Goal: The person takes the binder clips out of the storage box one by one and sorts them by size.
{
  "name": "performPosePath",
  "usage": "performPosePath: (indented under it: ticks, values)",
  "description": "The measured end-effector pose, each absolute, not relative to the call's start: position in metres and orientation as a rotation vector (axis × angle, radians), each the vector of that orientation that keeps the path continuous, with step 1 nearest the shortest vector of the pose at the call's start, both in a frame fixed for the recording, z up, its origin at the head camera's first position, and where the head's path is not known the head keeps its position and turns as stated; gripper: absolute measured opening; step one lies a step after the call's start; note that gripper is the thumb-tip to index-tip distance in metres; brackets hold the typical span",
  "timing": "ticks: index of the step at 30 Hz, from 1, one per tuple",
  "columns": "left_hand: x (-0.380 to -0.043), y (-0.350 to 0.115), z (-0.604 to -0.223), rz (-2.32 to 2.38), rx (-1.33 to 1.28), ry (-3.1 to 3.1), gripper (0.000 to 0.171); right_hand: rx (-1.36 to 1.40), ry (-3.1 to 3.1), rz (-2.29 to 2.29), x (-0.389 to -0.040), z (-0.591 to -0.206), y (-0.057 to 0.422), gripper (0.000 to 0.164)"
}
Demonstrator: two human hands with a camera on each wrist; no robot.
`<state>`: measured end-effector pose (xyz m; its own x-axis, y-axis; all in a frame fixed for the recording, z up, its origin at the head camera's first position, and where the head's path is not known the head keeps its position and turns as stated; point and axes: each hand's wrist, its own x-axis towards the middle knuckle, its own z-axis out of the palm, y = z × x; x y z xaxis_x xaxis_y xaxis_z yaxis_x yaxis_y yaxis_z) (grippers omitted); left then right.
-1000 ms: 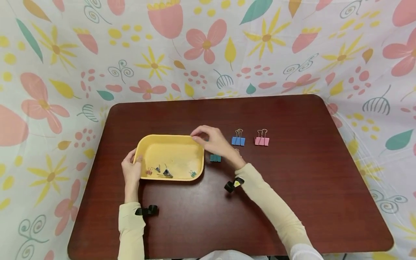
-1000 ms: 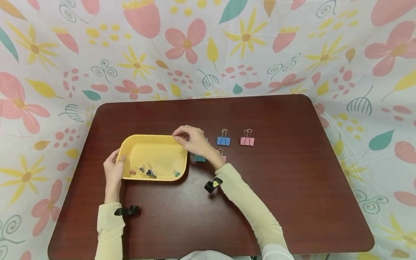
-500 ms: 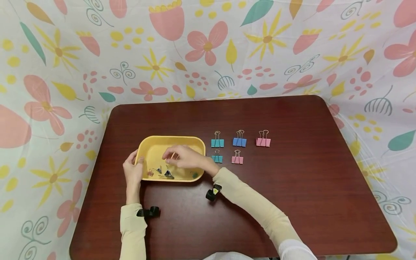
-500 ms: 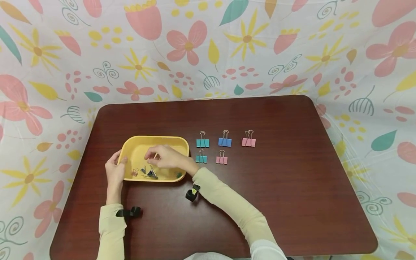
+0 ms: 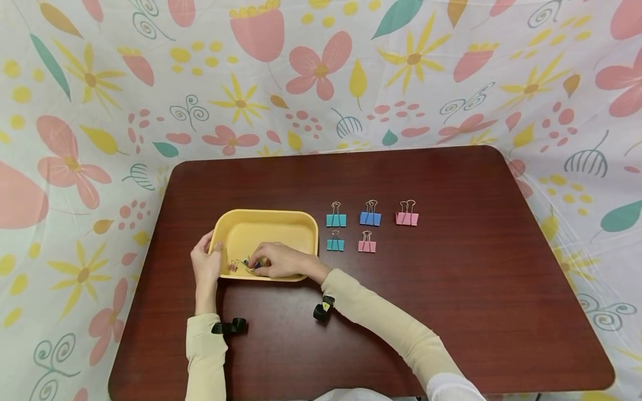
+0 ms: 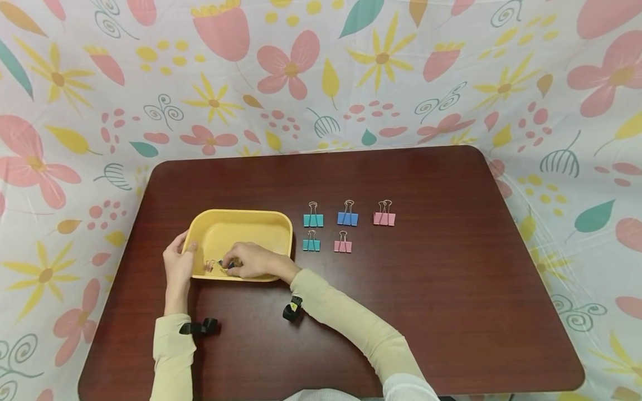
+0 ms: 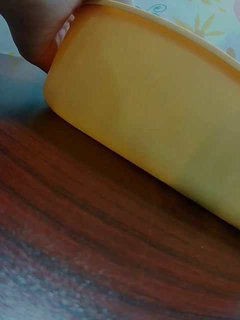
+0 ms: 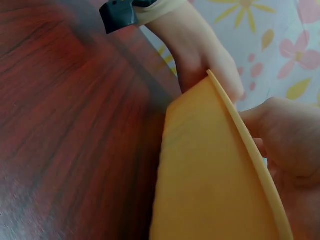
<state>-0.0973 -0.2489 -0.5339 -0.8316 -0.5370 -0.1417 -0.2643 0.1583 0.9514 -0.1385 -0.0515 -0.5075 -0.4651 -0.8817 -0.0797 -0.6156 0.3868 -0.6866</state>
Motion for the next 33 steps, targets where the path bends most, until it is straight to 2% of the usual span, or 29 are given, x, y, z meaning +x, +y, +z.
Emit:
performPosePath:
  ticks: [7, 13, 17, 20, 33]
  values:
    - [-0.097, -0.249, -0.535, -1.729, 0.786, -2.199, 0.034, -1.259, 2.232, -0.799, -0.143, -0.509, -0.037, 0.021]
    - [-0.097, -0.25, -0.536, -1.734, 0.778, -2.198, 0.034, -1.214, 2.268, -0.833, -0.143, -0.513, -0.033, 0.007]
    - [-0.096, -0.248, -0.536, -1.75, 0.781, -2.208, 0.034, -1.156, 2.347, -0.818, -0.142, -0.513, -0.031, 0.015]
    - [-0.095, -0.248, -0.536, -1.754, 0.79, -2.212, 0.035, -1.127, 2.407, -0.849, -0.142, -0.51, -0.028, 0.013]
    - [-0.097, -0.248, -0.537, -1.676, 0.745, -2.247, 0.036, -0.925, 2.57, -1.387, -0.157, -0.477, -0.003, 0.004]
